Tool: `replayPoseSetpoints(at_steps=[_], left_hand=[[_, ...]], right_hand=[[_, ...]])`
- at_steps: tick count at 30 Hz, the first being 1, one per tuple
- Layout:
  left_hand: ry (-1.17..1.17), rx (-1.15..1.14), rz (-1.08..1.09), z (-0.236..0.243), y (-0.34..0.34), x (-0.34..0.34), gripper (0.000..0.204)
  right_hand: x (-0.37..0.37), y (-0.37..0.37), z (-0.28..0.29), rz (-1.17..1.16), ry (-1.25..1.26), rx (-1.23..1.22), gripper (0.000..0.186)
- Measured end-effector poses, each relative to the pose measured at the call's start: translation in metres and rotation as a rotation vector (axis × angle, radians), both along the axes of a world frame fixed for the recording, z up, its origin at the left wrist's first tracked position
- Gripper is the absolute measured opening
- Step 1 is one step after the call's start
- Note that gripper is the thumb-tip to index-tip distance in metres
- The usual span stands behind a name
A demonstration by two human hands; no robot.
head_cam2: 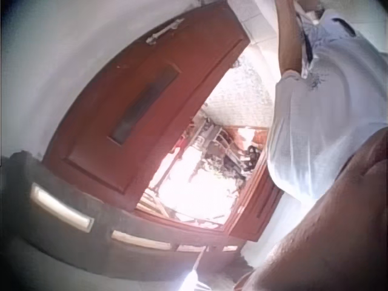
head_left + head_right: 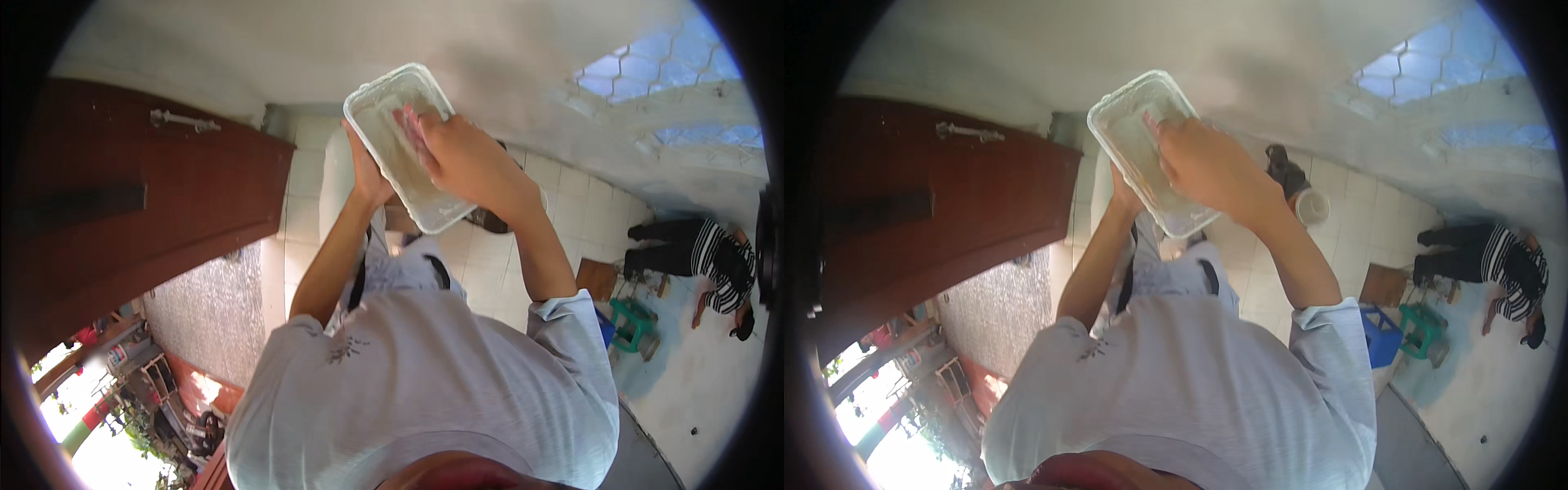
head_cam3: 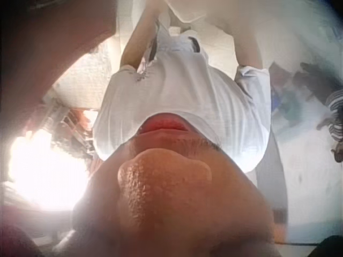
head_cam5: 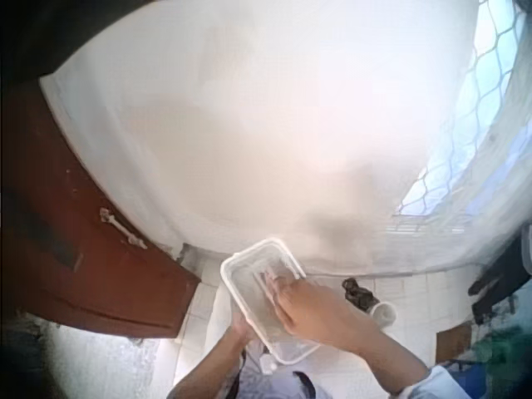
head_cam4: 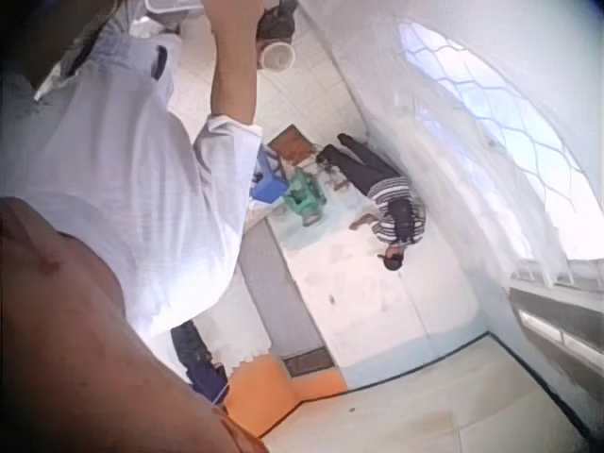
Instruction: The person applies white plaster compound to a ceiling and upper wall area using a red handheld scraper, repeatedly dipping the scraper into a plastic container of compound.
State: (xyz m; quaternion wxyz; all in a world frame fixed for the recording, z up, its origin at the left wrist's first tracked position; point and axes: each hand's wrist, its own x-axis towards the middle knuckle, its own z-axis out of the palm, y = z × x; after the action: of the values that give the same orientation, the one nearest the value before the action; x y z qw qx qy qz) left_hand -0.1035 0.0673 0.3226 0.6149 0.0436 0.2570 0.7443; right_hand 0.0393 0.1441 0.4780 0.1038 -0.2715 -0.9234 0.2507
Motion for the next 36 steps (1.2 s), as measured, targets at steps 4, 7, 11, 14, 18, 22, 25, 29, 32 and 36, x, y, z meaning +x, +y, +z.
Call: replayPoseSetpoints(at_steps=[4, 7, 11, 14, 18, 22, 25, 29, 32, 36], left_hand=[[0.078, -0.017, 0.064, 0.025, 0.032, -0.043, 0.083], [-0.005, -0.001, 0.128, 0.045, 0.053, -0.079, 0.085], [-0.072, 0.067, 0.213, 0.059, 0.081, -0.141, 0.088], [-0.15, 0.106, 0.169, 0.078, 0.075, -0.176, 0.088], [-0.173, 0.008, 0.256, 0.144, 0.075, -0.204, 0.089], [-0.272, -0.127, 0.27, 0.229, 0.068, -0.207, 0.085], [-0.328, -0.147, 0.222, 0.263, 0.068, -0.208, 0.091], [-0.353, -0.244, 0.269, 0.328, 0.076, -0.193, 0.099], [-0.296, -0.306, 0.306, 0.362, 0.078, -0.192, 0.103], [-0.195, -0.153, 0.282, 0.401, 0.089, -0.193, 0.098]], right_hand=[[-0.06, 0.051, 0.038, 0.177, -0.148, 0.024, 0.045], [-0.111, 0.088, 0.06, 0.254, -0.259, 0.036, 0.044], [-0.173, 0.133, 0.076, 0.513, -0.127, 0.046, 0.024], [-0.221, 0.138, 0.08, 0.649, -0.149, -0.058, 0.023], [-0.267, 0.146, 0.175, 0.679, -0.385, -0.037, 0.048], [-0.256, 0.136, 0.215, 0.435, -0.105, -0.165, 0.029], [-0.249, 0.131, 0.253, 0.276, -0.161, -0.223, 0.03], [-0.238, 0.122, 0.301, 0.246, -0.214, -0.199, 0.044], [-0.232, 0.117, 0.322, 0.282, -0.199, -0.164, 0.048], [-0.231, 0.115, 0.371, 0.2, -0.114, -0.088, 0.049]])
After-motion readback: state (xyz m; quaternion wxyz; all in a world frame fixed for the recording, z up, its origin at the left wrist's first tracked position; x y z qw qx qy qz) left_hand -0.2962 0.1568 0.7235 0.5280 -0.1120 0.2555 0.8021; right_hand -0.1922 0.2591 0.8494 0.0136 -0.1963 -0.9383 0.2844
